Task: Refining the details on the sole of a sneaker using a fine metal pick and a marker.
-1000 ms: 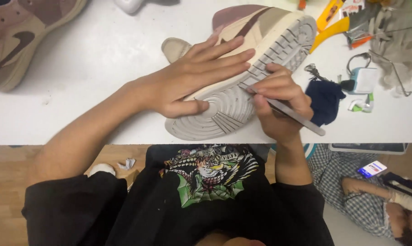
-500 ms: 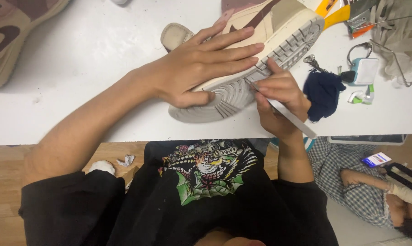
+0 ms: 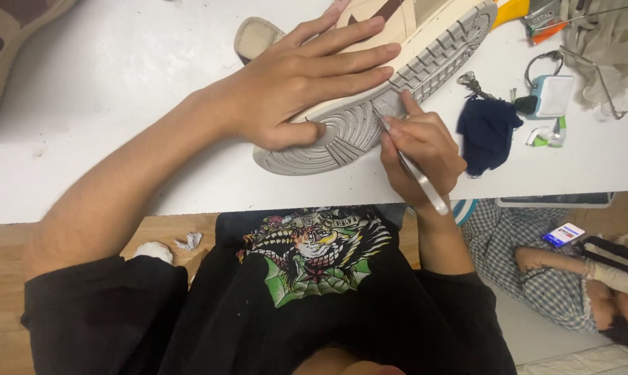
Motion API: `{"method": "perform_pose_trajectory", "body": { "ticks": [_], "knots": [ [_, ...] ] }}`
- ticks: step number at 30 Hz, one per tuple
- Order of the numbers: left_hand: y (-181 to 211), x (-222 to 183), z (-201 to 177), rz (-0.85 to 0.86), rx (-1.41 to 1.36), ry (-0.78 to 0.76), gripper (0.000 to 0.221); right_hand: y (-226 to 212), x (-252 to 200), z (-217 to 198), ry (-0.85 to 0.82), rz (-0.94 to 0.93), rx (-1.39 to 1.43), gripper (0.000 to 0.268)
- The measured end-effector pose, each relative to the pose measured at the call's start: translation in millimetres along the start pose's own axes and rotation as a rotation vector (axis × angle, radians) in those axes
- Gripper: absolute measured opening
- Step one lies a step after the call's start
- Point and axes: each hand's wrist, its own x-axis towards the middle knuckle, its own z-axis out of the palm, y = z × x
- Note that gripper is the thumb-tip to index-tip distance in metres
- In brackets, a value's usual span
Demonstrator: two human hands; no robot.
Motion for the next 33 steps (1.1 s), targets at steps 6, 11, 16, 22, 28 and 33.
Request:
{"method": "perform_pose_trajectory", "body": {
  "ticks": [6, 11, 16, 22, 28, 33],
  "knots": [
    [2.1, 1.2, 1.4, -0.042, -0.002, -0.042, 0.07, -6.7, -28.8, 6.5, 0.012, 0.083, 0.009, 0.016],
    [1.7, -2.3, 11.2, -0.038, 0.029, 0.003, 0.068, -15.1, -13.4, 10.2, 0.127, 0.053, -0.033, 0.013],
    [3.1, 2.6, 25.5, -0.051, 0.071, 0.064, 0.077, -17.4, -7.9, 11.0, 0.153, -0.017, -0.035, 0.014],
    [1.4, 2.5, 22.0, -0.062, 0.076, 0.068, 0.073, -26.2, -16.4, 20.5, 0.214, 0.024, -0.03, 0.016],
    [5.9, 5.0, 19.3, -0.045, 0.104, 0.107, 0.075, -36.8, -11.2, 17.0, 0.206, 0.094, -0.002, 0.015],
    [-1.3, 7.1, 21.3, -0.047, 0.115, 0.11, 0.072, -37.1, -14.4, 25.4, 0.284, 0.178, 0.025, 0.017]
  ]
}}
